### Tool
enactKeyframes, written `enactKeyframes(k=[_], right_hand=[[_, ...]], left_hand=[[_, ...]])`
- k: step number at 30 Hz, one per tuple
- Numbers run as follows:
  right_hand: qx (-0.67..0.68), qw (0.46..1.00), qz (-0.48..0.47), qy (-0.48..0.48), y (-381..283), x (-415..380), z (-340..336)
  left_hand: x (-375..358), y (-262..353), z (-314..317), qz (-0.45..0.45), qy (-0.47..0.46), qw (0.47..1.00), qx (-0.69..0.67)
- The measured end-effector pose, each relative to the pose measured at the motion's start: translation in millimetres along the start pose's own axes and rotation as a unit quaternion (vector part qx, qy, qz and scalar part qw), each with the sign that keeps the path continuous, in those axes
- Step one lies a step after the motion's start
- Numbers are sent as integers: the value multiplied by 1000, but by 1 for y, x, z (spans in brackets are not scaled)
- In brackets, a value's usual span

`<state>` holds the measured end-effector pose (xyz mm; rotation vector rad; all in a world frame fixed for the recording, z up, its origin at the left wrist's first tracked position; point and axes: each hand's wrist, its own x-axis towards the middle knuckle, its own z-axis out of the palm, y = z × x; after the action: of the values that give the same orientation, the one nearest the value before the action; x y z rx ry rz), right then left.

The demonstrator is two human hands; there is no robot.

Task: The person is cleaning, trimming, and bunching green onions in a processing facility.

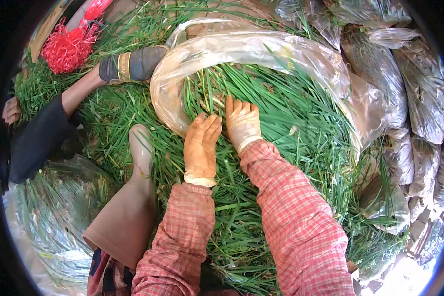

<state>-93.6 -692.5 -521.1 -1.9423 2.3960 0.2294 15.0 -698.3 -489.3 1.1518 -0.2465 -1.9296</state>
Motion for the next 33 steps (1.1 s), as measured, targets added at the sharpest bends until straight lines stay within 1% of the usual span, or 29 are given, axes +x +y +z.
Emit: enactKeyframes(k=[1,2,3,4,5,7,8,9,10,11,13,14,15,17,18,19,20,21,22,23,24,25,26,27,28,29,30,31,33], right_hand=[[8,1000,0,-26,1,-1,3],[16,999,1,-50,5,-1,6],[24,997,4,-73,8,1,2],[96,994,-11,-49,18,2,-4],[186,979,-23,-79,30,3,-9],[330,936,3,-122,52,2,-26],[381,912,38,-149,60,4,-37],[480,865,51,-136,64,4,-43],[491,863,45,-114,63,4,-46],[502,859,39,-91,60,5,-47],[417,907,-21,-47,41,8,-35],[352,933,-72,-3,26,10,-26],[261,952,-84,-138,9,18,-23],[159,965,-147,-145,0,11,-19],[197,937,-137,-255,8,23,-39],[319,918,-152,-177,27,29,-33],[424,891,-86,-136,39,40,-38],[380,922,35,-60,43,52,-40],[327,942,74,-15,50,69,-25],[260,963,74,16,52,81,-7],[221,972,73,-9,47,83,-6],[182,980,72,-35,41,85,-5],[191,979,58,-34,39,83,-5],[223,970,43,-90,36,81,-8],[254,956,27,-146,32,77,-12],[285,937,11,-200,27,72,-17],[275,939,-15,-205,16,60,-23],[264,941,-43,-208,5,44,-29],[209,974,-73,-50,-12,6,-37]], left_hand=[[1,0,3,9,-2,1000,-1],[4,-2,-1,18,1,999,29],[7,-3,-7,24,18,999,32],[10,-2,-16,29,34,998,36],[11,-1,-21,33,50,997,39],[10,-2,-25,33,23,997,59],[8,2,-22,30,20,996,75],[5,5,-19,28,17,995,93],[1,7,-15,5,24,996,87],[1,6,-11,9,15,996,85],[6,0,-2,18,-4,996,83],[16,-5,1,23,-9,998,66],[22,-1,8,-5,7,997,74],[32,-4,15,-17,70,996,52],[39,-10,15,10,82,995,58],[47,-15,9,12,92,994,52],[43,-9,16,-7,138,987,85],[37,-3,24,-26,182,976,119],[35,-5,20,0,160,981,106],[32,-7,17,26,137,986,92],[30,-6,19,44,118,988,84],[33,-8,18,42,111,989,85],[37,-8,18,40,104,990,85],[39,-7,17,37,100,991,83],[39,-1,18,0,111,989,100],[41,0,12,-6,95,993,73],[43,0,5,-14,79,996,46],[47,-6,-6,-4,28,1000,14],[38,-10,-10,27,8,998,55]])
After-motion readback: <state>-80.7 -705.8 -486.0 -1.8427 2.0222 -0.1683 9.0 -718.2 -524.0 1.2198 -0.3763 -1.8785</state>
